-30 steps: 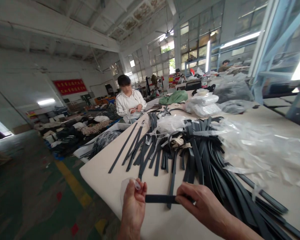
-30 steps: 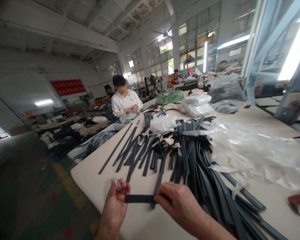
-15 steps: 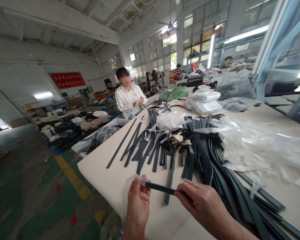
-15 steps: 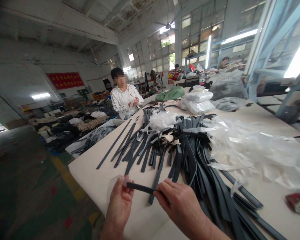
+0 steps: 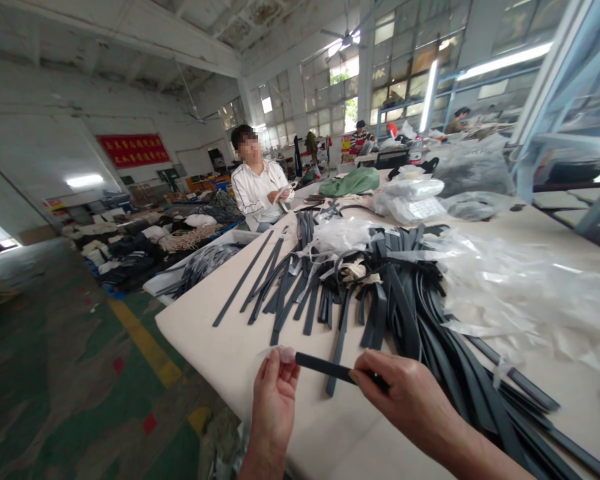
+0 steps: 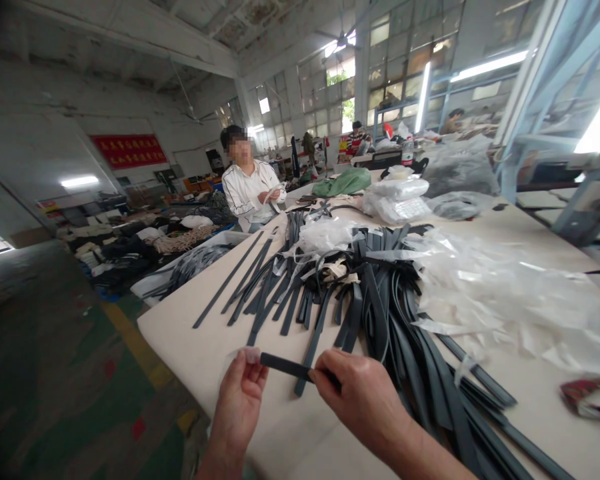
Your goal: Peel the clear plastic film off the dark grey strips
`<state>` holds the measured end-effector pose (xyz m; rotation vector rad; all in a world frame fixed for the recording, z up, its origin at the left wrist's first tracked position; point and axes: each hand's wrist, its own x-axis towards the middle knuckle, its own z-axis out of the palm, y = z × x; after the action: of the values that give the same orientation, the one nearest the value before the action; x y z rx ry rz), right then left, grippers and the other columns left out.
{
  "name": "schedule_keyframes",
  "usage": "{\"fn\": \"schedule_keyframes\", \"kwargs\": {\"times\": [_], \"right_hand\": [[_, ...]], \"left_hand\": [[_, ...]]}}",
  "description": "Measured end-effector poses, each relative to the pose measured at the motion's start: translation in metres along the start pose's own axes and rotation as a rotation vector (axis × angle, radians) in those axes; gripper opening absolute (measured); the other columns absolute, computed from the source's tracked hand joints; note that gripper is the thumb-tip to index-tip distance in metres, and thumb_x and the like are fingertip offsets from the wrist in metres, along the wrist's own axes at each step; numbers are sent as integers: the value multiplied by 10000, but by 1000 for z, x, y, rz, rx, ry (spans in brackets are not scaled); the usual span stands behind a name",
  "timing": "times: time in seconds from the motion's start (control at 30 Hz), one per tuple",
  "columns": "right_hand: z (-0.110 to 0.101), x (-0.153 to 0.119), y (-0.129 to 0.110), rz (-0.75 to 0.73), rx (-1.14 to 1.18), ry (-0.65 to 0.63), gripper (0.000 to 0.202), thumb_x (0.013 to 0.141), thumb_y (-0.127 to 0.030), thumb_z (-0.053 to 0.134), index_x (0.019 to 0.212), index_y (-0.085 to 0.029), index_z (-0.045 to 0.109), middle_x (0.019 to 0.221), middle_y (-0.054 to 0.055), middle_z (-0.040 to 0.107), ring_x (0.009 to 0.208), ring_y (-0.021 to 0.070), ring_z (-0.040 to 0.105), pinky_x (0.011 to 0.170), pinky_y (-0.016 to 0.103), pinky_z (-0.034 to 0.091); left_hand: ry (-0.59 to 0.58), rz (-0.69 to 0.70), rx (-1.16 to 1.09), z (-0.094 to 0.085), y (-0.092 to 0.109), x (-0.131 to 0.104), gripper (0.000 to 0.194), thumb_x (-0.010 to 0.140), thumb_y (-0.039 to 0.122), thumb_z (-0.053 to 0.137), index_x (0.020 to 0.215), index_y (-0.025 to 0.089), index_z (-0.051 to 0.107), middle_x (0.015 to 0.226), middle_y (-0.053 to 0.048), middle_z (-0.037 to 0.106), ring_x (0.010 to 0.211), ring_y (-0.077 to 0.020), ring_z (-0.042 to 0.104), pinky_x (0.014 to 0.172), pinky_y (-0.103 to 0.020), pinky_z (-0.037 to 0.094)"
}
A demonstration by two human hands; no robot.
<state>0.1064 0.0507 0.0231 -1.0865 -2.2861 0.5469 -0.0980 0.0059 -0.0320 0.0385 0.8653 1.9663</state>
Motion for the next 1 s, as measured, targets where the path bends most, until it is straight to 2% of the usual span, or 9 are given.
{"fn": "schedule_keyframes", "kwargs": {"times": [0.13,0.33,0.43,0.63,0.8,1.0], "right_hand": [[3,-2,0,-90,21,86,206,900,-281,502,735,-207,601,650,-12,623,563,108,594,553,199,393],[14,-6,1,-196,-14,164,236,929,-302,475,773,-201,621,669,8,620,557,104,586,553,187,398],[17,-7,2,-214,-57,164,235,934,-298,473,781,-196,619,668,6,613,569,106,594,568,195,390],[20,-6,9,-161,-43,143,216,926,-296,489,777,-199,611,683,1,620,577,111,593,580,204,391],[21,-5,11,-98,6,116,198,916,-293,495,782,-207,611,690,2,629,594,117,604,576,200,407],[19,-5,8,-98,1,96,209,903,-299,496,753,-208,608,670,2,640,570,119,605,542,195,406]], "left_hand": [[76,-65,-46,1,4,0,101,844,174,629,761,138,673,742,-41,702,706,-120,666,679,-243,575],[137,-156,-104,5,-3,-7,64,858,161,614,819,153,664,787,-40,721,727,-121,681,698,-264,588],[157,-189,-158,10,-4,-12,80,868,143,594,822,149,659,769,-38,724,714,-122,686,680,-261,591],[145,-169,-183,16,0,-13,122,889,155,561,814,141,656,745,-44,725,696,-128,689,659,-268,596],[160,-156,-162,13,-2,-12,117,884,158,568,812,139,658,742,-55,722,686,-128,684,667,-267,596],[101,-135,-142,7,-7,-10,95,880,177,582,850,146,667,823,-62,722,777,-136,687,702,-264,590]]}}
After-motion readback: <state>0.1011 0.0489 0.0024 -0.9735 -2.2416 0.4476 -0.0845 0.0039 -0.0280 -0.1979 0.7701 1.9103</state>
